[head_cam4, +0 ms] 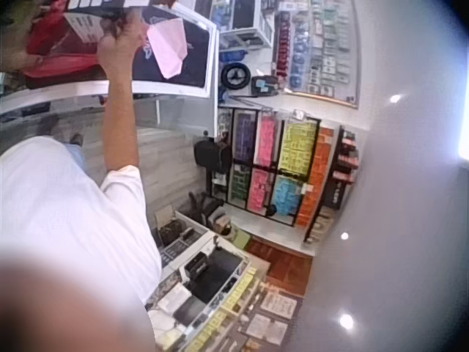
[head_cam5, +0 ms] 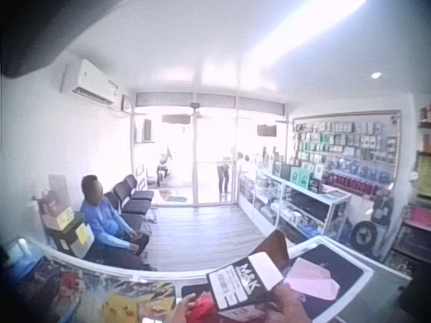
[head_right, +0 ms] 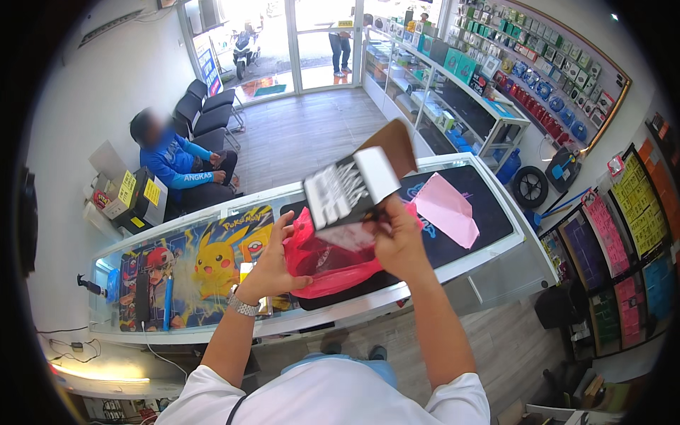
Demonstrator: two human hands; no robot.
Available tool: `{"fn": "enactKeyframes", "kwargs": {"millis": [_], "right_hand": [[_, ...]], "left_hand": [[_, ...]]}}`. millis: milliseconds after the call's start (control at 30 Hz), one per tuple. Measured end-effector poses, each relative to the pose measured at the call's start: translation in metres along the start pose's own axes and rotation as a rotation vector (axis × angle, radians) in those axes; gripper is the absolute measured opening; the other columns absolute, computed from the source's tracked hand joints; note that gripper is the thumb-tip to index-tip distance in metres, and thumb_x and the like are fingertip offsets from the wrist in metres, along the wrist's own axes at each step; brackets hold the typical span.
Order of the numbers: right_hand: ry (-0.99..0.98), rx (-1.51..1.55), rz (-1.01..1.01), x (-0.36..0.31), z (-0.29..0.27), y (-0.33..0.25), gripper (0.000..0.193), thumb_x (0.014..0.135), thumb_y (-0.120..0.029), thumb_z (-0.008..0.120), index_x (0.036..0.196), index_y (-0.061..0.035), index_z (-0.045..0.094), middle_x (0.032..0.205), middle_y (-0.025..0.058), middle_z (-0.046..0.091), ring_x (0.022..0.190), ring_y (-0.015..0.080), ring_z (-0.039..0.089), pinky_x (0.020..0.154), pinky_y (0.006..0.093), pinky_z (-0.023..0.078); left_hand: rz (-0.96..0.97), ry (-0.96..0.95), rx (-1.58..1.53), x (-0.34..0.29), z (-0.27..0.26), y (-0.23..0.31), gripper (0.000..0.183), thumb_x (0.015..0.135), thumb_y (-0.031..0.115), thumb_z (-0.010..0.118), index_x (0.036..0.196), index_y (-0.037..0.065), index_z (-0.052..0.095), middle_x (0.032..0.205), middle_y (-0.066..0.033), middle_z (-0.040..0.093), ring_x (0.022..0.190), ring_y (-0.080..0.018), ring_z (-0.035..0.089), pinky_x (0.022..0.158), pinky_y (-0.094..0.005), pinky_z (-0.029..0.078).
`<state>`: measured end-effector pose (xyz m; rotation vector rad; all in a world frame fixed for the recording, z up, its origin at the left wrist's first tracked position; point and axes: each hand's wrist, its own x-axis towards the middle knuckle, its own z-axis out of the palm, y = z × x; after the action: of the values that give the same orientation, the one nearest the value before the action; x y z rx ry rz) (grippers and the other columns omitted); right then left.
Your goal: The person disassembles a smartphone, removes the battery, and uses a screwdriver to adjust internal components. They then reassemble the phone and place it in a box.
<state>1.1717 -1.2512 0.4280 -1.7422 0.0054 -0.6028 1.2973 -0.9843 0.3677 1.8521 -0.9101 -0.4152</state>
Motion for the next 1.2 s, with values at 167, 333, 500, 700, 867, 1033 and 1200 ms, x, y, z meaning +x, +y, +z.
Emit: {"fn": "enactKeyframes", "kwargs": {"millis": [167, 333, 500, 700, 867, 1033, 1200], "right_hand": [[0.12, 0.275, -0.348, 0.036, -0.008, -0.051, 0.049, 0.099, 0.02, 0.062, 0.143, -0.0006, 0.059, 0.13, 0.007, 0.072, 0.119, 0.0151, 0.07, 0.11, 0.0312, 0.051], [-0.143, -0.042, -0.467, 0.074, 0.055, -0.074, 0.049, 0.081, 0.027, 0.064, 0.12, -0.0017, 0.066, 0.112, 0.0104, 0.073, 0.109, 0.0219, 0.075, 0.095, 0.0339, 0.06], [-0.474, -0.473, -0.9, 0.096, 0.211, -0.016, 0.043, 0.076, -0.004, 0.077, 0.117, -0.0148, 0.069, 0.121, 0.007, 0.07, 0.119, 0.0318, 0.065, 0.101, 0.0484, 0.048], [-0.621, -0.699, -0.896, 0.05, 0.349, 0.068, 0.014, 0.095, -0.027, 0.069, 0.108, -0.0234, 0.069, 0.105, 0.0046, 0.07, 0.107, 0.0274, 0.071, 0.096, 0.0489, 0.048], [-0.654, -0.609, -0.89, 0.033, 0.367, 0.086, 0.021, 0.095, -0.028, 0.067, 0.112, -0.0154, 0.066, 0.104, 0.0093, 0.07, 0.106, 0.0297, 0.071, 0.103, 0.0514, 0.045], [-0.598, -0.368, -0.815, 0.031, 0.315, 0.04, 0.061, 0.071, -0.017, 0.09, 0.123, -0.0061, 0.06, 0.126, 0.0186, 0.06, 0.13, 0.0377, 0.057, 0.113, 0.0508, 0.04], [-0.295, -0.14, -0.725, -0.008, 0.192, 0.0, 0.049, 0.085, 0.002, 0.08, 0.131, -0.0048, 0.063, 0.142, 0.0213, 0.063, 0.129, 0.0407, 0.064, 0.111, 0.053, 0.05]], "left_hand": [[0.002, 0.027, 0.12, -0.014, 0.025, 0.0, 0.147, 0.069, 0.031, 0.106, 0.176, 0.01, 0.008, 0.171, -0.0284, 0.035, 0.16, -0.0458, 0.035, 0.134, -0.0545, 0.03], [0.149, 0.241, 0.21, -0.037, 0.034, 0.004, 0.144, 0.071, 0.047, 0.105, 0.174, 0.005, 0.013, 0.17, -0.0284, 0.031, 0.158, -0.0485, 0.032, 0.132, -0.0566, 0.029], [0.176, 0.424, 0.212, -0.076, 0.048, 0.003, 0.106, 0.084, 0.032, 0.1, 0.163, 0.003, 0.035, 0.16, -0.0169, 0.043, 0.147, -0.0342, 0.046, 0.123, -0.0499, 0.04], [0.108, 0.383, 0.126, -0.13, 0.056, 0.024, 0.042, 0.083, 0.011, 0.093, 0.117, -0.001, 0.071, 0.116, -0.0202, 0.075, 0.107, -0.0378, 0.072, 0.098, -0.0457, 0.054], [0.106, 0.424, 0.144, -0.147, 0.054, 0.027, 0.018, 0.09, 0.005, 0.089, 0.102, -0.001, 0.078, 0.093, -0.0133, 0.077, 0.087, -0.0283, 0.074, 0.088, -0.0389, 0.058], [0.22, 0.617, 0.023, -0.154, 0.038, 0.008, 0.015, 0.088, 0.005, 0.088, 0.09, 0.0, 0.074, 0.088, -0.0129, 0.075, 0.086, -0.0276, 0.073, 0.083, -0.0376, 0.057], [0.256, 0.641, -0.167, -0.143, 0.035, 0.003, 0.018, 0.091, 0.006, 0.089, 0.088, 0.0, 0.072, 0.088, -0.0124, 0.075, 0.089, -0.0247, 0.074, 0.084, -0.0366, 0.057]]}}
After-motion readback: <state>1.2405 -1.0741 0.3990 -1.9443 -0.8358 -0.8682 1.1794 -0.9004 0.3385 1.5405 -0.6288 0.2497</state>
